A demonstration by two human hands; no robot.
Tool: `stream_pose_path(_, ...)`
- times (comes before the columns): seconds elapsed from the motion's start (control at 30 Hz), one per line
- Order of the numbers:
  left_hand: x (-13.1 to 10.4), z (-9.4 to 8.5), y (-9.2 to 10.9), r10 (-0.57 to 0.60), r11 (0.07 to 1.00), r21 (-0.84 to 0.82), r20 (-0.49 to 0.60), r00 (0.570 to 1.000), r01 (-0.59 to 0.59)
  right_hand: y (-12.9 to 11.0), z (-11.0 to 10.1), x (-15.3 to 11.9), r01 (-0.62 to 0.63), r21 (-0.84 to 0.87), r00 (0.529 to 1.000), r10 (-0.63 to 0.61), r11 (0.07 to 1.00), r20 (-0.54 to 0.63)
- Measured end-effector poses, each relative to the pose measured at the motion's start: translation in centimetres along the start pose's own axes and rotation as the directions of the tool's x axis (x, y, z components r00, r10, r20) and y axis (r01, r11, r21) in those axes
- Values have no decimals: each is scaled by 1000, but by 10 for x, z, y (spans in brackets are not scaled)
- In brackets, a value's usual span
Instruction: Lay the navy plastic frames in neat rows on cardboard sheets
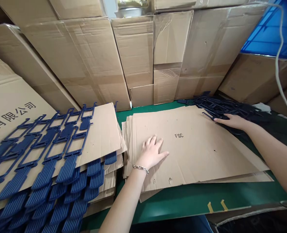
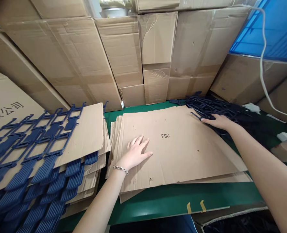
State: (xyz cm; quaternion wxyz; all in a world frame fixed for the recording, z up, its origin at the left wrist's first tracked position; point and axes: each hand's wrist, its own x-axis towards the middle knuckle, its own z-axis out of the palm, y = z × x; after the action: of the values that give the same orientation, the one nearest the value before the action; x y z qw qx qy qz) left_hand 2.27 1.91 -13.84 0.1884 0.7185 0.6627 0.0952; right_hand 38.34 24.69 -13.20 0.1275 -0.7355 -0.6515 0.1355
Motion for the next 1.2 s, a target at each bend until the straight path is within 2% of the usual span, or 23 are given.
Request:
stream_pose_path(0.13, 0, 0, -1, 3, 1000, 11, -8, 1000, -2, -3, 22, -1, 29, -34, 999, -29, 999, -14)
stream_pose_path(0.27, -1, 2, -1, 10, 1000, 24, -16, 1000, -10, -1, 28, -4, 97, -64, 992, -101, 993, -69)
stream_pose_path(0.57, -2, 4, -2, 29, 999, 20, -45, 999, -28, -5, 13, -24, 209, -139, 960, -230, 968, -157)
stream_pose_path(0.73, -2, 6, -3, 27, 999, -40, -60, 998, -29, -21, -8, -35, 193, -167, 936, -233, 967, -263)
stream_pose_path(0.87, -2, 6, -2, 29, 991, -129, -83, 996, -40, -44, -23, -48, 215, -158, 911, -256, 964, -324)
stream_pose_path(0.97, -3, 6, -2, 25, 971, -232, -113, 993, -51, -73, -22, -71, 311, -118, 865, -332, 943, -377)
stream_pose_path(1.03, -4, 5, -3, 2, 943, -329, -146, 989, -51, -96, -13, -94, 457, -100, 797, -457, 884, -395)
stream_pose_path(1.07, -4, 5, -3, -23, 921, -386, -165, 986, -43, -108, -5, -108, 544, -112, 755, -544, 831, -366)
stream_pose_path(1.13, -5, 4, -4, -95, 860, -510, -200, 975, -21, -131, 15, -140, 691, -121, 677, -697, 712, -235)
stream_pose_path(1.2, -5, 3, -4, -162, 778, -629, -217, 963, -11, -150, 35, -173, 737, -76, 661, -740, 671, -125)
